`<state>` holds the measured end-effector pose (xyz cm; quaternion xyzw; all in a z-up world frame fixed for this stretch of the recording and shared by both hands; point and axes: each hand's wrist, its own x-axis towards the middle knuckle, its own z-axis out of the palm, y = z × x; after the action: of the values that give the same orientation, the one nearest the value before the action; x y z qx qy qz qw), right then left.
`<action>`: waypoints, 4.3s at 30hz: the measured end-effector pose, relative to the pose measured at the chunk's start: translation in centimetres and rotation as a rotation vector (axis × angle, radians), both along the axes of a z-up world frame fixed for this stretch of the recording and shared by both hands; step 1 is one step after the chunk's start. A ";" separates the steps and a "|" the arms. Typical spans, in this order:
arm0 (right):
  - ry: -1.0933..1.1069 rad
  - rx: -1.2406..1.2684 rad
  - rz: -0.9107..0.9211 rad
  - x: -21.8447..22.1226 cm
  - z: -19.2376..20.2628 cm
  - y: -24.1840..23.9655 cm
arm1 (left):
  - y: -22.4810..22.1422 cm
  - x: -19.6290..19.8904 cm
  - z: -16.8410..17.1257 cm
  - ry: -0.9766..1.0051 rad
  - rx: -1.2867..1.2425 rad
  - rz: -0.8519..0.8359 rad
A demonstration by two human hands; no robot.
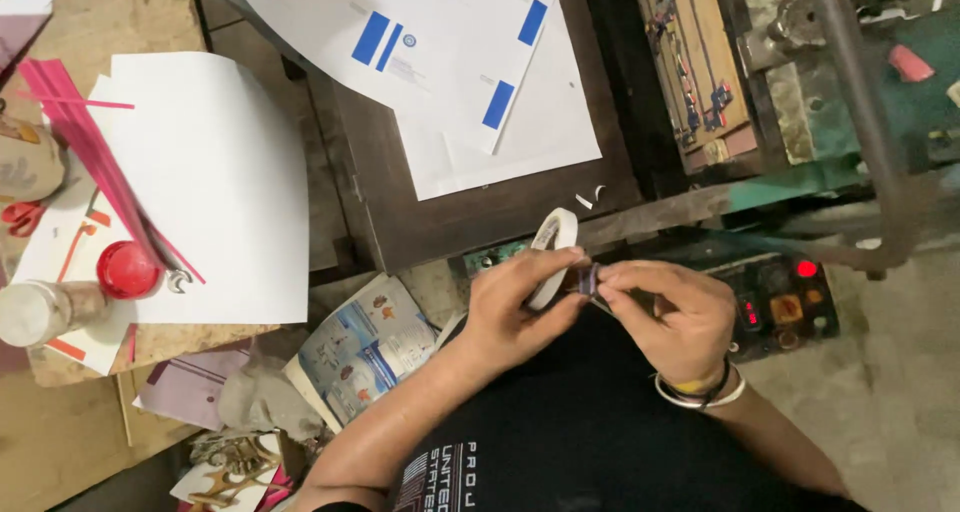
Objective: The recorder and another individual are aligning paper and adjusting components on a mechanical printing or binding press.
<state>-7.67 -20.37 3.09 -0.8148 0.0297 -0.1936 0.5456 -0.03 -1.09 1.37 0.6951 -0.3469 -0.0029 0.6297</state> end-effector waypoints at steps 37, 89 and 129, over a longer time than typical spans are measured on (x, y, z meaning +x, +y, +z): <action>0.073 -0.133 -0.087 1.5 -0.8 1.8 | -0.8 0.5 -1.4 -0.241 0.143 0.188; 0.180 -0.293 0.095 1.2 -0.6 -3.2 | -1.1 0.0 -3.2 0.182 0.120 0.200; 0.362 0.642 0.615 6.3 -13.2 -6.2 | -0.8 -0.7 -6.6 0.876 0.017 -0.075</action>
<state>-1.40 -26.52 -10.13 -0.5966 -0.0600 0.1406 0.7878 -0.75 -1.90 -5.27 0.6203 -0.0720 -0.3231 0.7111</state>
